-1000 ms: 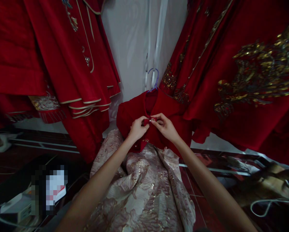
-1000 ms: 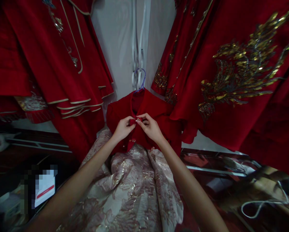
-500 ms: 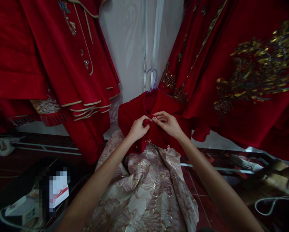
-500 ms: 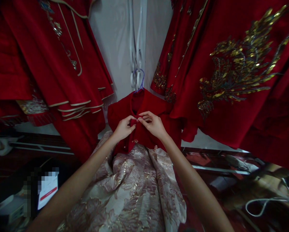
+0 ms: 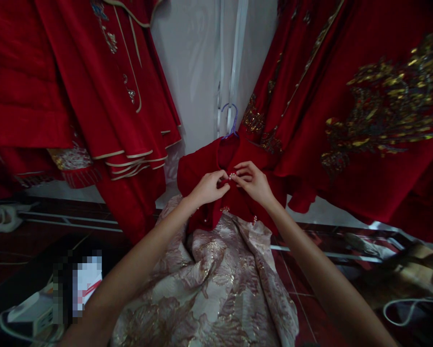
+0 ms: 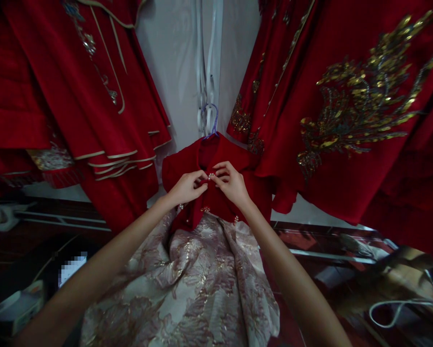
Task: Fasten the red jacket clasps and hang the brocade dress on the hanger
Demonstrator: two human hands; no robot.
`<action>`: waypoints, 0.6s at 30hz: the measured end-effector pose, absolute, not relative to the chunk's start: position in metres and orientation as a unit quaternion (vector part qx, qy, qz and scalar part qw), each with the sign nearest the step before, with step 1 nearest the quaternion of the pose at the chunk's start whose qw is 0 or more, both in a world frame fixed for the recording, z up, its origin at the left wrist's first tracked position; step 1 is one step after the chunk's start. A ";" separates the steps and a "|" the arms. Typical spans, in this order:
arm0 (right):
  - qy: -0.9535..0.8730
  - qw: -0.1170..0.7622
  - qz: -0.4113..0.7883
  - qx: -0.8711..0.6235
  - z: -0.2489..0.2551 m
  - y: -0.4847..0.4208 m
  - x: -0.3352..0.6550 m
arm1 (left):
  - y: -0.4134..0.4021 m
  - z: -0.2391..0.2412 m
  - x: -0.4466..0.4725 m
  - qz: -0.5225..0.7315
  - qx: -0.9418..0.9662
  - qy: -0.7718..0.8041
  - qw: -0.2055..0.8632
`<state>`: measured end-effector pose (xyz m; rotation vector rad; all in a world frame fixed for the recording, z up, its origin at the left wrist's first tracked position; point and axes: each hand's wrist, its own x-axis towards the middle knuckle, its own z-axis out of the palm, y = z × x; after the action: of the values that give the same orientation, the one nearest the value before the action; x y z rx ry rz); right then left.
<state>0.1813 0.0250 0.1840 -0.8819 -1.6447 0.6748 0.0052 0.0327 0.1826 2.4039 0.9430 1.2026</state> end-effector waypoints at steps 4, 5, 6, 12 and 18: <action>-0.686 0.556 0.283 -0.374 0.183 0.026 0.182 | 0.038 0.191 0.006 0.403 0.847 0.324 0.123; -0.683 0.558 0.287 -0.374 0.183 0.026 0.183 | 0.039 0.192 0.007 0.402 0.848 0.323 0.122; -0.680 0.559 0.292 -0.374 0.183 0.027 0.184 | 0.039 0.192 0.007 0.401 0.849 0.322 0.122; -0.673 0.562 0.298 -0.378 0.181 0.029 0.189 | 0.037 0.192 0.008 0.383 0.857 0.330 0.097; -0.653 0.555 0.351 -0.377 0.181 0.034 0.195 | 0.032 0.201 0.009 0.338 0.889 0.307 0.040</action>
<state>0.1955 0.0336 0.1810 -0.8901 -1.5429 0.8278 0.0086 0.0316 0.2005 2.7228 0.9398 1.0352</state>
